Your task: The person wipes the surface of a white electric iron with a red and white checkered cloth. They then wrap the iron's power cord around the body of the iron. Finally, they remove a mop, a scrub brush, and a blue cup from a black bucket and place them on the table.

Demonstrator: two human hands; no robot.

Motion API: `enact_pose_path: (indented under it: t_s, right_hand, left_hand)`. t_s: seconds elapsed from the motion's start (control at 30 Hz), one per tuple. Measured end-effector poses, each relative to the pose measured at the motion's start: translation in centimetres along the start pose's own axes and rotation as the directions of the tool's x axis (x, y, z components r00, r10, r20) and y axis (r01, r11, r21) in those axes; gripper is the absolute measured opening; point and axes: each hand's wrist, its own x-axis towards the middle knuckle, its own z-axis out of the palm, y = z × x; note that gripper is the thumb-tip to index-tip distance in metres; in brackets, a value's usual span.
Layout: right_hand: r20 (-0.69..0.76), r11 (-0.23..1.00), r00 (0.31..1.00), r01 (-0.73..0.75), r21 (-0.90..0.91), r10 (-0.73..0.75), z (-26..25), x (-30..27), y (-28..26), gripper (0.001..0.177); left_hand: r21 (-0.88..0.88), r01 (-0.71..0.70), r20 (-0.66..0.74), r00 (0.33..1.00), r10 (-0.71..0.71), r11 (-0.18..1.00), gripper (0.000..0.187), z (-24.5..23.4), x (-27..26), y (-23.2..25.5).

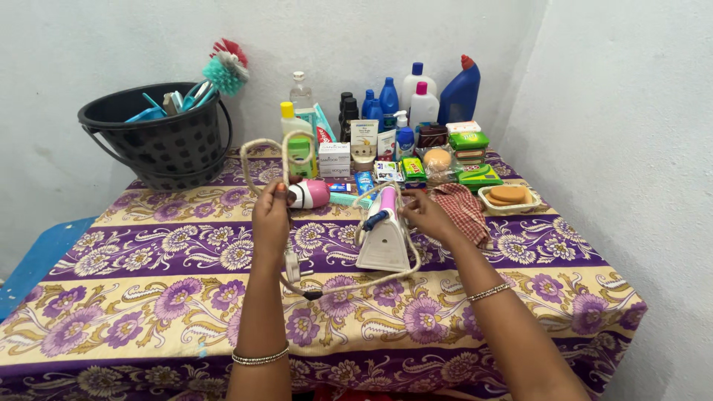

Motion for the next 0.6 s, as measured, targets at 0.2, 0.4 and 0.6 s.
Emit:
enact_pose_path:
  t_s: [0.2, 0.4, 0.6]
  right_hand:
    - [-0.162, 0.954, 0.981, 0.058, -0.294, -0.11, 0.1, 1.3, -0.1, 0.056]
    - [-0.234, 0.93, 0.967, -0.175, -0.324, 0.101, -2.3, 0.9, 2.2, 0.05]
    - [-0.228, 0.929, 0.965, -0.2, -0.312, 0.131, -2.3, 0.0, 1.0, 0.054]
  left_hand:
    - [-0.008, 0.058, 0.024, 0.998, -0.058, 0.998, 0.032, -0.1, 0.4, -1.3]
    - [0.044, 0.092, -0.035, 0.995, -0.091, 0.995, 0.032, -1.8, 1.3, -1.6]
    - [0.104, 0.085, -0.136, 0.988, -0.07, 0.991, 0.031, -3.7, 2.3, -3.2]
